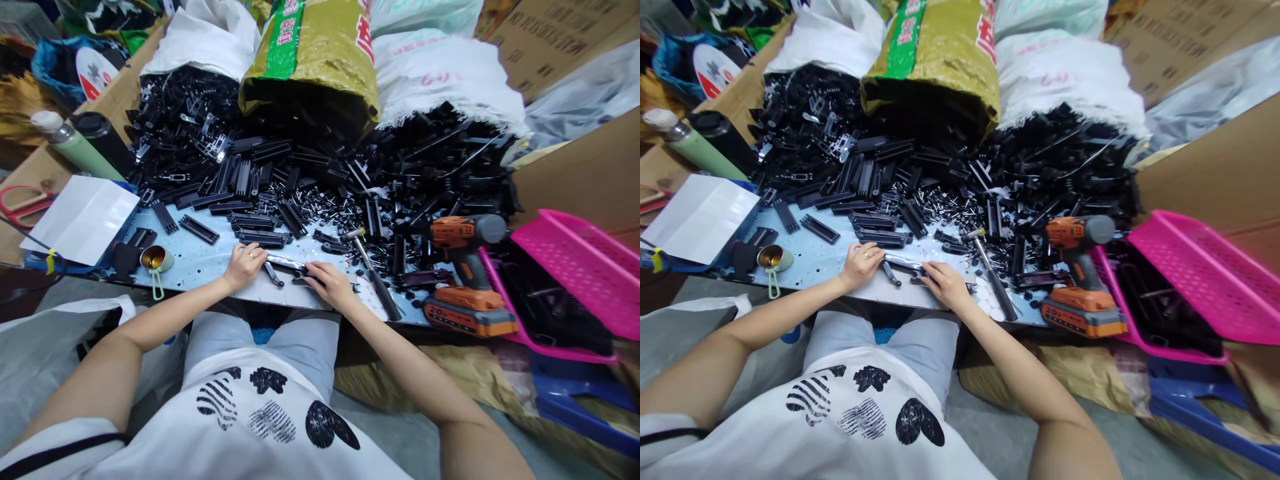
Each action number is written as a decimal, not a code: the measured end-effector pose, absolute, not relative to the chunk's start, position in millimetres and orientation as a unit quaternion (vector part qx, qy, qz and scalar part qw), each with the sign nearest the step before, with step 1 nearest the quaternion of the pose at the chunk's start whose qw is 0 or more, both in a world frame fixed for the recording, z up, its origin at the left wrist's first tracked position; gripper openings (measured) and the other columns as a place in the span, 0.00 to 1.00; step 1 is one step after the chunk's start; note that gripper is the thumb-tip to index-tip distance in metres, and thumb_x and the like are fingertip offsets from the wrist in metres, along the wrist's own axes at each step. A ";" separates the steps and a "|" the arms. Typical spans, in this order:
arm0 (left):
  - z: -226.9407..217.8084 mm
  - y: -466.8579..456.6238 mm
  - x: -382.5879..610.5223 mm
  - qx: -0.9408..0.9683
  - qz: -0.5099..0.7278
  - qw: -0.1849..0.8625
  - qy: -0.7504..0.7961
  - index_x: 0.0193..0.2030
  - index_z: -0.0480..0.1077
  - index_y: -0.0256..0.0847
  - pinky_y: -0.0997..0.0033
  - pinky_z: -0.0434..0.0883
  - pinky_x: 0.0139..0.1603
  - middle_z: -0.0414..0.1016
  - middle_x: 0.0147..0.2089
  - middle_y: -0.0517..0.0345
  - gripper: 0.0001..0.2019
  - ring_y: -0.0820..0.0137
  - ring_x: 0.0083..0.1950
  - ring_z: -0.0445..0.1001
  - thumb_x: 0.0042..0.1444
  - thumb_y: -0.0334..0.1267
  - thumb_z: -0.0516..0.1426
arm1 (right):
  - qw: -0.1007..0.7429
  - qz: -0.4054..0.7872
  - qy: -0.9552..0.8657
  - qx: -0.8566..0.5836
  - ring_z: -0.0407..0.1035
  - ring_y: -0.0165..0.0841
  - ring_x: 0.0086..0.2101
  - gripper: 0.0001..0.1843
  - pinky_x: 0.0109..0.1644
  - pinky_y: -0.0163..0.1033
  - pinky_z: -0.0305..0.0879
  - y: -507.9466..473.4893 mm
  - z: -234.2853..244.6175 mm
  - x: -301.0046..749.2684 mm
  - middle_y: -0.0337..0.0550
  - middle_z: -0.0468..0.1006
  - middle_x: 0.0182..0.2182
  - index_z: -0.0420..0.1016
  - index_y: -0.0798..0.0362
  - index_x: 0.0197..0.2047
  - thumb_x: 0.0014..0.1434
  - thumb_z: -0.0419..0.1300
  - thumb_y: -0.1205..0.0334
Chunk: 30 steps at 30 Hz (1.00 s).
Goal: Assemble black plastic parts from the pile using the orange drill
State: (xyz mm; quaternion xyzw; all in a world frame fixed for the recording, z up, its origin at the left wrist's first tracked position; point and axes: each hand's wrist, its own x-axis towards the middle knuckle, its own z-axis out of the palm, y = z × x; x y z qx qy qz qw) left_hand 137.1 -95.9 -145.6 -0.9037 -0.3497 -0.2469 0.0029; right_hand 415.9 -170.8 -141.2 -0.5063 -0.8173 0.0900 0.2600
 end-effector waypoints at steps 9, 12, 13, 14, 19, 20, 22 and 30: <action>-121.3 -88.5 197.8 -0.981 -0.033 -0.006 -0.192 0.60 0.60 0.26 0.63 0.63 0.45 0.72 0.48 0.39 0.27 0.59 0.48 0.69 0.63 0.48 0.49 | 0.065 -0.014 -0.833 -0.549 0.68 0.40 0.37 0.33 0.38 0.41 0.60 -165.4 -138.7 439.6 0.54 0.76 0.38 0.73 0.58 0.50 0.58 0.50 0.37; -113.6 -85.8 203.1 -0.973 -0.014 -0.024 -0.227 0.53 0.66 0.28 0.66 0.63 0.40 0.73 0.44 0.43 0.25 0.60 0.45 0.70 0.63 0.50 0.47 | 0.026 -0.034 -0.812 -0.582 0.68 0.38 0.30 0.37 0.33 0.38 0.53 -165.0 -141.8 443.9 0.53 0.75 0.27 0.75 0.60 0.32 0.57 0.46 0.32; -110.8 -85.7 202.1 -0.971 -0.010 -0.043 -0.237 0.49 0.70 0.30 0.67 0.63 0.39 0.74 0.42 0.45 0.23 0.61 0.44 0.71 0.64 0.50 0.46 | 0.020 -0.028 -0.818 -0.574 0.68 0.37 0.28 0.38 0.32 0.37 0.52 -164.8 -142.1 445.2 0.53 0.74 0.25 0.74 0.59 0.29 0.57 0.44 0.31; -108.0 -85.9 200.2 -0.968 -0.007 -0.068 -0.243 0.44 0.72 0.33 0.68 0.63 0.39 0.75 0.41 0.47 0.22 0.63 0.43 0.72 0.65 0.49 0.44 | 0.018 -0.014 -0.831 -0.556 0.67 0.36 0.27 0.38 0.31 0.37 0.50 -164.6 -141.1 446.2 0.52 0.74 0.24 0.73 0.59 0.27 0.58 0.43 0.31; -97.8 -94.6 188.2 -0.939 -0.013 -0.141 -0.314 0.36 0.74 0.38 0.70 0.65 0.37 0.77 0.38 0.52 0.24 0.67 0.40 0.75 0.68 0.45 0.40 | -0.011 0.061 -0.881 -0.470 0.67 0.33 0.27 0.37 0.30 0.36 0.46 -167.2 -114.3 434.9 0.49 0.75 0.24 0.72 0.57 0.28 0.60 0.39 0.33; -96.5 -97.5 187.5 -0.928 -0.011 -0.131 -0.350 0.36 0.75 0.37 0.69 0.65 0.38 0.78 0.38 0.50 0.25 0.65 0.40 0.75 0.67 0.47 0.40 | -0.029 0.059 -0.872 -0.486 0.68 0.34 0.27 0.37 0.29 0.36 0.46 -168.4 -106.2 427.8 0.50 0.75 0.25 0.72 0.57 0.29 0.60 0.39 0.33; -93.5 -103.3 188.3 -0.904 0.004 -0.109 -0.414 0.37 0.76 0.34 0.67 0.67 0.38 0.78 0.38 0.46 0.27 0.62 0.40 0.76 0.67 0.49 0.40 | -0.067 0.042 -0.837 -0.542 0.68 0.35 0.27 0.36 0.29 0.37 0.45 -170.7 -90.8 410.3 0.51 0.75 0.25 0.73 0.58 0.31 0.61 0.39 0.34; -75.5 -114.8 193.1 -0.880 0.018 -0.112 -0.461 0.36 0.77 0.33 0.65 0.68 0.40 0.78 0.37 0.43 0.31 0.60 0.39 0.77 0.66 0.51 0.39 | -0.030 -0.067 -0.886 -0.458 0.63 0.43 0.39 0.24 0.41 0.42 0.51 -158.6 -69.9 366.4 0.55 0.73 0.37 0.70 0.61 0.42 0.57 0.57 0.45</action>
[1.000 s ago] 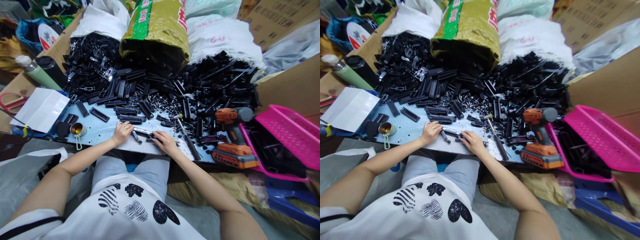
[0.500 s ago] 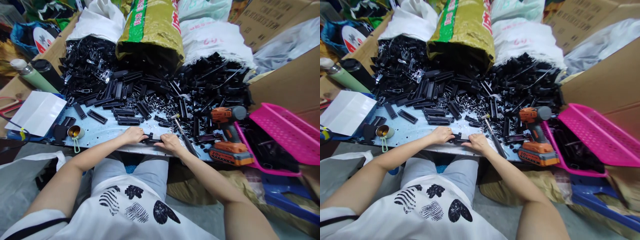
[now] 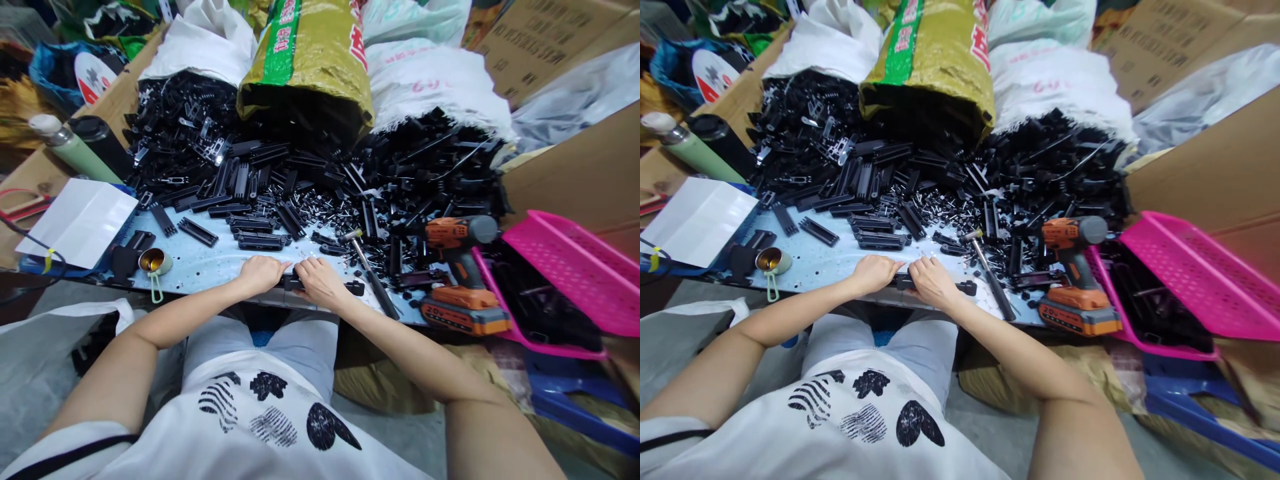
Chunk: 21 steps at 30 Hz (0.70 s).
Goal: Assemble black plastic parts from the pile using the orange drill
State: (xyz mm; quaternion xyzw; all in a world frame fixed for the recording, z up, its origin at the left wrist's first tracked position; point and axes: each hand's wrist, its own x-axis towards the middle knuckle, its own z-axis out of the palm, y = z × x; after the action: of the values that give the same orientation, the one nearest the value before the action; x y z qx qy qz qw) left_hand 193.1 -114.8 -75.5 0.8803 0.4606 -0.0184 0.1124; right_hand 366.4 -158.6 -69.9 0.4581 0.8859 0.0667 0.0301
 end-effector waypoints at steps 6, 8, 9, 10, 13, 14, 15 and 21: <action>-80.2 -115.1 175.8 0.887 0.029 0.103 0.448 0.35 0.76 0.35 0.68 0.68 0.37 0.78 0.36 0.46 0.27 0.63 0.38 0.76 0.66 0.49 0.40 | 0.009 0.030 0.895 0.444 0.64 0.39 0.36 0.30 0.37 0.39 0.51 -162.9 -63.2 382.0 0.52 0.73 0.34 0.70 0.59 0.39 0.59 0.49 0.37; -79.1 -114.6 163.8 0.907 0.058 0.081 0.410 0.32 0.75 0.34 0.69 0.67 0.34 0.77 0.33 0.45 0.28 0.64 0.35 0.76 0.66 0.50 0.41 | 0.004 0.017 0.875 0.483 0.64 0.36 0.31 0.34 0.34 0.37 0.49 -171.1 -60.0 392.8 0.50 0.73 0.28 0.70 0.58 0.33 0.60 0.42 0.34; -76.8 -115.7 157.3 0.919 0.069 0.072 0.381 0.30 0.74 0.34 0.69 0.67 0.32 0.77 0.31 0.45 0.29 0.65 0.32 0.75 0.66 0.51 0.40 | -0.005 0.008 0.873 0.488 0.63 0.34 0.28 0.35 0.32 0.37 0.48 -175.5 -58.0 398.2 0.48 0.72 0.25 0.69 0.57 0.29 0.60 0.39 0.34; -73.4 -118.5 150.8 0.931 0.083 0.072 0.348 0.27 0.73 0.34 0.70 0.66 0.30 0.76 0.28 0.45 0.31 0.66 0.29 0.74 0.66 0.52 0.39 | -0.024 -0.006 0.879 0.476 0.62 0.32 0.25 0.37 0.31 0.37 0.47 -179.9 -55.5 403.0 0.47 0.70 0.22 0.68 0.56 0.26 0.61 0.37 0.34; -57.5 -138.7 135.3 0.947 0.172 0.137 0.236 0.23 0.69 0.37 0.71 0.64 0.26 0.71 0.21 0.51 0.34 0.70 0.23 0.70 0.66 0.53 0.33 | -0.134 -0.087 0.912 0.378 0.59 0.31 0.22 0.39 0.29 0.37 0.48 -193.3 -43.7 408.1 0.44 0.66 0.18 0.64 0.54 0.21 0.61 0.29 0.34; -51.8 -149.0 132.6 0.939 0.213 0.176 0.204 0.23 0.68 0.38 0.72 0.64 0.26 0.70 0.21 0.52 0.35 0.71 0.23 0.69 0.66 0.53 0.31 | -0.174 -0.127 0.916 0.340 0.59 0.31 0.22 0.39 0.29 0.38 0.49 -198.2 -39.7 405.2 0.43 0.64 0.17 0.63 0.53 0.20 0.61 0.28 0.34; -46.9 -160.6 131.5 0.926 0.252 0.216 0.180 0.23 0.68 0.39 0.72 0.65 0.26 0.69 0.20 0.53 0.35 0.71 0.23 0.68 0.66 0.52 0.29 | -0.209 -0.172 0.913 0.304 0.58 0.31 0.21 0.38 0.29 0.38 0.50 -203.7 -36.8 399.3 0.42 0.63 0.17 0.62 0.52 0.20 0.62 0.27 0.35; -59.8 -222.9 152.7 0.902 0.250 0.239 0.259 0.23 0.70 0.41 0.73 0.71 0.31 0.66 0.22 0.55 0.37 0.71 0.27 0.68 0.65 0.51 0.26 | -0.452 -0.308 0.772 0.325 0.63 0.38 0.25 0.40 0.34 0.46 0.61 -238.3 -77.3 309.5 0.44 0.63 0.21 0.59 0.48 0.23 0.55 0.17 0.32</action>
State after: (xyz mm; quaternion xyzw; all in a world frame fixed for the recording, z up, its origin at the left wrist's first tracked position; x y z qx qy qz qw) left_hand 152.7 -222.9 -59.8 0.9017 0.2590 0.2503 0.2391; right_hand 309.5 -238.3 -77.3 0.3248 0.7716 -0.3076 -0.4523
